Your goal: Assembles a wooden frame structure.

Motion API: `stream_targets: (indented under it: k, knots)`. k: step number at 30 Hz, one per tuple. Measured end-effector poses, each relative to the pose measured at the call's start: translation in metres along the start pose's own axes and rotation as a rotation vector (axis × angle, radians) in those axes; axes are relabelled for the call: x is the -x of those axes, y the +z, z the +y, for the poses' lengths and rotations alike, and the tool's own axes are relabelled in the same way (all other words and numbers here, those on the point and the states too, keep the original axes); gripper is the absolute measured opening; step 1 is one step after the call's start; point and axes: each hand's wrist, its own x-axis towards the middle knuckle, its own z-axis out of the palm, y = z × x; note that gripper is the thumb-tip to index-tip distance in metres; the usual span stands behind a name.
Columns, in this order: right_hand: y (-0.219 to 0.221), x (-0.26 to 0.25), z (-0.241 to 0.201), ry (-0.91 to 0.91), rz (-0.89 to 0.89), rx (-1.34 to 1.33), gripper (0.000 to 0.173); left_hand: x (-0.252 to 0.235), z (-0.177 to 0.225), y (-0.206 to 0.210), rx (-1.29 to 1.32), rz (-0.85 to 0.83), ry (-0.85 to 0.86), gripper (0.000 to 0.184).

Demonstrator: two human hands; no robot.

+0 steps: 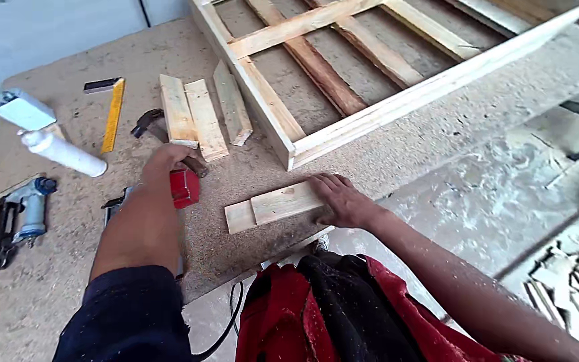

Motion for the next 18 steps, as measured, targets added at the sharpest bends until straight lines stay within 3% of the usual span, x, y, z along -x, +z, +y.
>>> stream_targets:
  k: [3, 6, 8, 12, 14, 15, 18]
  knots:
    - [-0.003, 0.006, 0.018, 0.031, 0.058, -0.038, 0.106, 0.004, -0.005, -0.024, 0.38, 0.104, 0.055, 0.037]
    - [-0.005, 0.01, 0.036, 0.061, 0.069, -0.12, 0.1, 0.031, -0.003, -0.068, 0.754, 0.104, 0.141, 0.006]
    - [-0.006, 0.012, 0.047, 0.043, 0.077, -0.189, 0.099, 0.075, -0.016, -0.065, 0.844, 0.09, 0.25, 0.01]
    - [-0.001, 0.016, 0.079, -0.015, 0.116, -0.313, 0.101, 0.184, -0.09, 0.001, 0.888, -0.068, 0.657, 0.022]
    - [0.002, 0.018, 0.09, -0.051, 0.137, -0.385, 0.099, 0.233, -0.116, 0.039, 0.859, -0.082, 0.637, 0.045]
    - [0.005, 0.018, 0.095, -0.08, 0.163, -0.423, 0.096, 0.258, -0.117, 0.06, 0.841, -0.022, 0.601, 0.048]
    - [0.017, 0.005, 0.106, -0.154, 0.231, -0.52, 0.096, 0.308, -0.11, 0.134, 0.654, 0.169, 0.501, 0.037]
